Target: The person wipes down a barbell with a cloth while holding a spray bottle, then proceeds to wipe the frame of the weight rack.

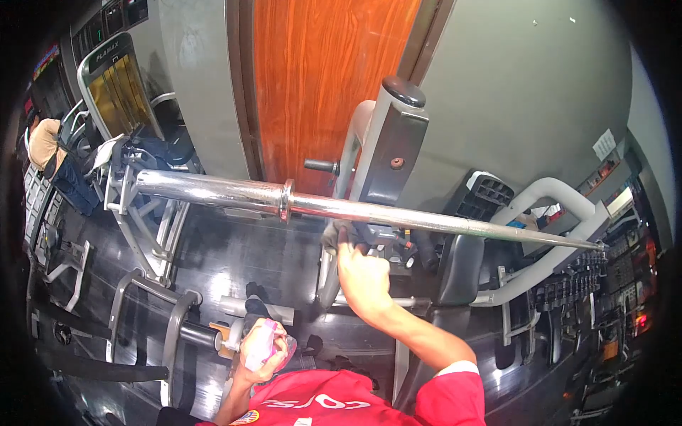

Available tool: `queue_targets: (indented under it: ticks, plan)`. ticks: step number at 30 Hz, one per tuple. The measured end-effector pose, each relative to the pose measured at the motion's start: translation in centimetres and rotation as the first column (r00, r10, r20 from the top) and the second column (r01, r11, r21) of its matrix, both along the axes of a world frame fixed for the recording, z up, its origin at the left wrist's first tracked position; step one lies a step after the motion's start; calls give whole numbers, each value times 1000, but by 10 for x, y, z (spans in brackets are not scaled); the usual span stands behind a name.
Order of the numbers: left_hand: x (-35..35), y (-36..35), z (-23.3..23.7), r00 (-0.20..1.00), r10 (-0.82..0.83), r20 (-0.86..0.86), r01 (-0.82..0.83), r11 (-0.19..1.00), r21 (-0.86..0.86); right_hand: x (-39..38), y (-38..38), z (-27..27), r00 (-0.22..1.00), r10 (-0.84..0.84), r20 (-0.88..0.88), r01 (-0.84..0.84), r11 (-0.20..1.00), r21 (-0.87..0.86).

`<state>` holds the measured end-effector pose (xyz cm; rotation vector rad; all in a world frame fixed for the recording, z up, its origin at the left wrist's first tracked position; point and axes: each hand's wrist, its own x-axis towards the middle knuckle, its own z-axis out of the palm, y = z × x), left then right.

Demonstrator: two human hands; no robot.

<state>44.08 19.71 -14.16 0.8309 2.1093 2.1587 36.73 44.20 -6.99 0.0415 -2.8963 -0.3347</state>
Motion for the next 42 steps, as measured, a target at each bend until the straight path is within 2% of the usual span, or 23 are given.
queue_targets:
  ticks: [2, 3, 4, 5, 7, 12, 14, 16, 18, 19, 20, 22, 24, 26, 28, 31, 32, 34, 35, 36, 39, 40, 42]
  plan:
    - [-2, 0, 4, 998, -4, -55, 2, 999, -34, -13, -9, -8, 998, 23, 54, -26, 997, 73]
    - [-2, -1, 5, 994, -6, -113, -2, 997, -71, -22, -13, -16, 985, 13, 170, -25, 997, 72]
    - [1, -2, 5, 994, -1, -111, -7, 997, -75, -27, -18, -21, 959, 2, 285, -23, 997, 69]
    - [3, -3, 5, 999, 4, -50, -7, 998, -65, -30, -26, -20, 958, 5, 286, -25, 998, 64]
    - [5, -7, 3, 1000, 11, 7, -11, 998, -57, -35, -41, -17, 908, -9, 418, -134, 941, 312]
    - [5, -15, 0, 999, 44, -1, -44, 997, -67, -52, -44, -106, 868, -37, 496, -176, 911, 374]
    - [4, -13, 4, 998, 62, 16, -61, 997, -57, -54, -57, -130, 800, -190, 570, -36, 932, 361]
    - [6, -12, 6, 996, 81, 36, -80, 996, -49, -47, -54, -142, 766, -175, 619, -63, 937, 343]
    - [6, -12, 7, 995, 93, 31, -92, 995, -34, -38, -44, -137, 812, 160, 561, -365, 889, 276]
    - [5, -11, 5, 995, 93, 25, -92, 995, -32, -36, -39, -133, 736, 153, 659, -320, 937, 141]
    - [7, -12, 2, 995, 82, 60, -81, 996, -24, -30, -39, -99, 737, 149, 659, -317, 938, 143]
    - [9, -8, -1, 993, 59, 98, -59, 998, -10, -11, -29, -34, 625, 353, 697, -272, 935, -229]
    - [9, -3, 2, 985, 33, 172, -41, 998, 39, 10, -18, 20, 692, 433, 577, -161, 872, -461]
    - [8, 1, 5, 979, -5, 206, -14, 995, 95, 32, 7, 44, 830, 530, 172, -326, 712, -622]
    - [5, 5, 6, 970, -46, 238, 11, 989, 147, 46, 25, 80, 914, 406, -1, -288, 646, -707]
    - [0, 9, 5, 987, -54, 152, 46, 997, 59, 39, 61, 84, 883, 247, -399, -462, 604, -649]
    - [-2, 11, 7, 988, -74, 133, 65, 995, 69, 33, 66, 83, 903, 126, -411, -400, 599, -694]
    - [-4, 13, 10, 989, -96, 111, 88, 993, 77, 22, 70, 95, 955, 132, -267, -281, 695, -662]
    - [-4, 15, 12, 987, -100, 123, 88, 991, 96, 16, 68, 99, 979, 113, -169, -203, 605, -770]
    - [-4, 17, 13, 985, -103, 136, 87, 989, 117, 10, 69, 107, 979, 111, -173, -205, 606, -769]
    - [-4, 22, 9, 983, -103, 153, 86, 990, 113, -2, 66, 140, 976, 107, 191, 23, 817, -577]
    - [-4, 24, 8, 983, -107, 149, 91, 990, 113, -7, 66, 142, 977, 104, 186, 23, 816, -577]
    - [-5, 27, 7, 987, -110, 117, 97, 989, 113, -15, 65, 142, 947, 301, 114, -183, 794, -580]
